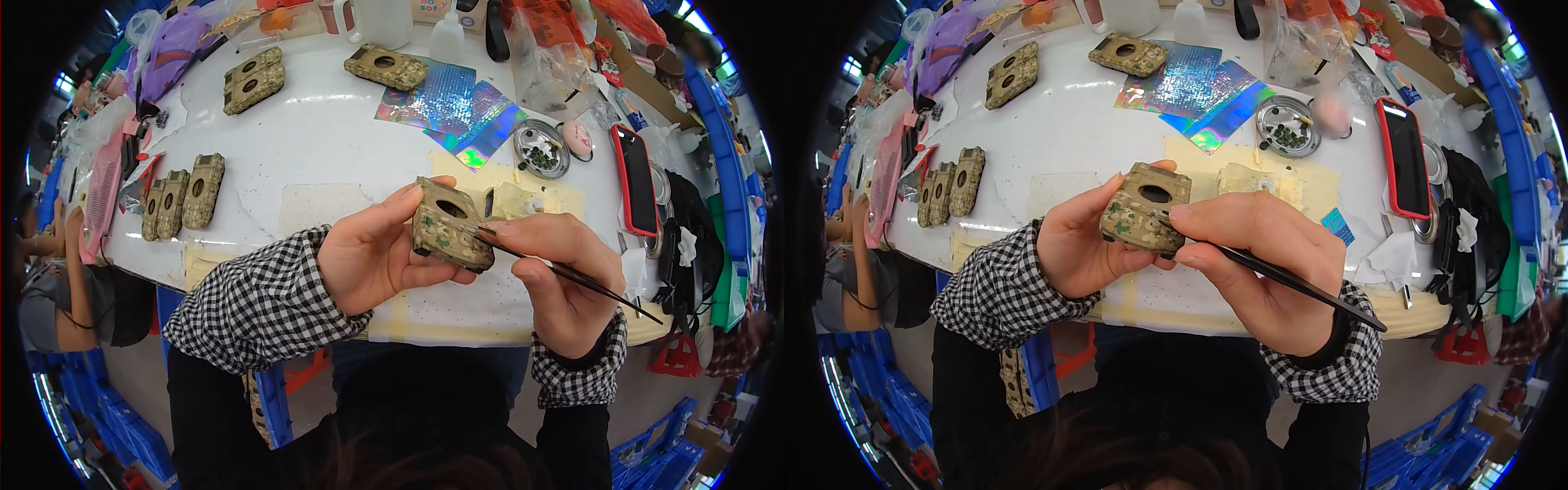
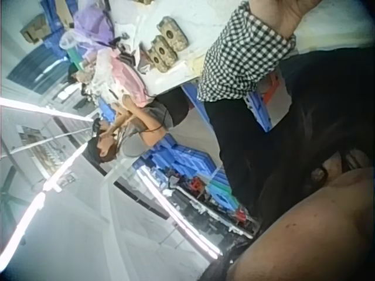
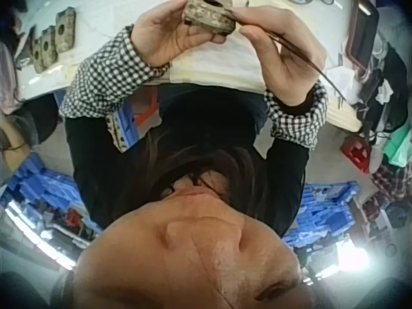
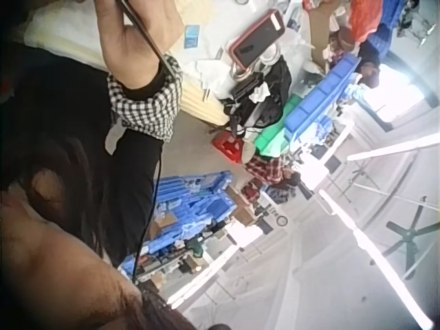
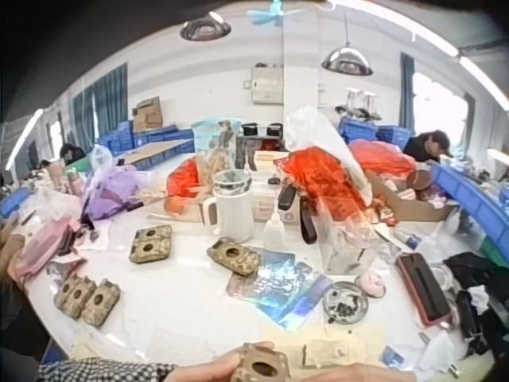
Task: Applying detailed components and detailing a small toy tank using tweezers and a thin tool.
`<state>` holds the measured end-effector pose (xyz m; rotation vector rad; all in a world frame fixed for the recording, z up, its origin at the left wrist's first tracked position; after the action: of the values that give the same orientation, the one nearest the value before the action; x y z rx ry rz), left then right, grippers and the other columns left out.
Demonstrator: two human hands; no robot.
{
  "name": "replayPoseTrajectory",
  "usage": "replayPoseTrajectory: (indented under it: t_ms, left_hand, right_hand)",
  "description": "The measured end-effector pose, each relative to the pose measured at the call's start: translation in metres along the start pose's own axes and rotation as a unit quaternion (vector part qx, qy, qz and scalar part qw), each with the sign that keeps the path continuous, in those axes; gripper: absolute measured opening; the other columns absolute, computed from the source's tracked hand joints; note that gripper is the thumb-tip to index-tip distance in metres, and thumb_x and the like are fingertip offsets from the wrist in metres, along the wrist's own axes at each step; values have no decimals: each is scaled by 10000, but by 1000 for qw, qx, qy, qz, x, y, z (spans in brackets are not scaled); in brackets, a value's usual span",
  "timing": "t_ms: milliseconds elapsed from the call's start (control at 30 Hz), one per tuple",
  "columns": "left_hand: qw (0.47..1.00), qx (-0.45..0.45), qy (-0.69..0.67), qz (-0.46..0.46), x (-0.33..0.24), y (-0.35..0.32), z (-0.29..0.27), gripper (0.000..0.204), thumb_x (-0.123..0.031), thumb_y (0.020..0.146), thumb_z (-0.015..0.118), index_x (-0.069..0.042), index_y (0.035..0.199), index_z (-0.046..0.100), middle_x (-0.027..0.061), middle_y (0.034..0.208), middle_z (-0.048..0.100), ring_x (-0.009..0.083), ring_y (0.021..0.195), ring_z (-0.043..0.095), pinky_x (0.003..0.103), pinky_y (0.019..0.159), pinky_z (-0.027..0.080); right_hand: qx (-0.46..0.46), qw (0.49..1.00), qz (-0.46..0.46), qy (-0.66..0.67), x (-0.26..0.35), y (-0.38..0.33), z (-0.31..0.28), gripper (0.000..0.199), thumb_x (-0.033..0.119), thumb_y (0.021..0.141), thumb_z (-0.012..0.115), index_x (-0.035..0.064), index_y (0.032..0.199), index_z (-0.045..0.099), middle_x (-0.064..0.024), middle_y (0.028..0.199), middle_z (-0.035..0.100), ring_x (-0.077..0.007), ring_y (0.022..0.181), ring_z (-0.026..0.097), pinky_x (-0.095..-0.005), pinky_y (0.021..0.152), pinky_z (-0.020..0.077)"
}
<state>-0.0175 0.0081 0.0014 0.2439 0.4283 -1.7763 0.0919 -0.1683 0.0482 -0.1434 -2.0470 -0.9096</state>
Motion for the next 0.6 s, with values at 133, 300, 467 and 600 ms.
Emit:
replayPoseTrajectory:
  t_ms: [133,300,467,600]
  left_hand:
    - [1000,-7,10,-1,0,0,0,482,-318,1004,276,-73,1417,233,207,1268,484,351,1081,566,434,916,500]
    - [1000,-7,6,0,0,0,0,480,-317,1005,275,-74,1417,236,206,1270,482,351,1080,567,430,914,503]
    - [1000,2,-9,-1,0,0,-1,482,-317,1005,275,-73,1418,231,208,1273,476,354,1073,571,416,896,516]
    - [1000,10,-17,-5,0,0,-1,485,-315,1005,273,-71,1421,224,212,1263,484,360,1053,579,411,889,520]
  right_hand:
    - [1,1000,6,2,0,0,0,200,28,774,706,-37,952,644,-146,881,668,-246,794,656,-301,706,510]
    - [4,1000,1,-3,1,0,0,206,31,770,710,-36,953,645,-148,880,668,-251,793,657,-303,704,511]
    - [6,1000,1,-13,2,1,0,212,37,766,716,-34,953,646,-149,879,668,-251,796,659,-304,705,512]
    - [1,1000,8,-7,3,0,0,212,45,768,717,-28,955,647,-142,882,669,-248,798,660,-303,707,512]
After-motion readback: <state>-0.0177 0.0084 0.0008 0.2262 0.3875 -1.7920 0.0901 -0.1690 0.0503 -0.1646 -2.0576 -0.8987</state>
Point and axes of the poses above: each hand's wrist, its own y-axis towards the middle knuckle, its own z-axis out of the palm, x = y × z, the point moved 1 cm from there along y, towards the middle knuckle
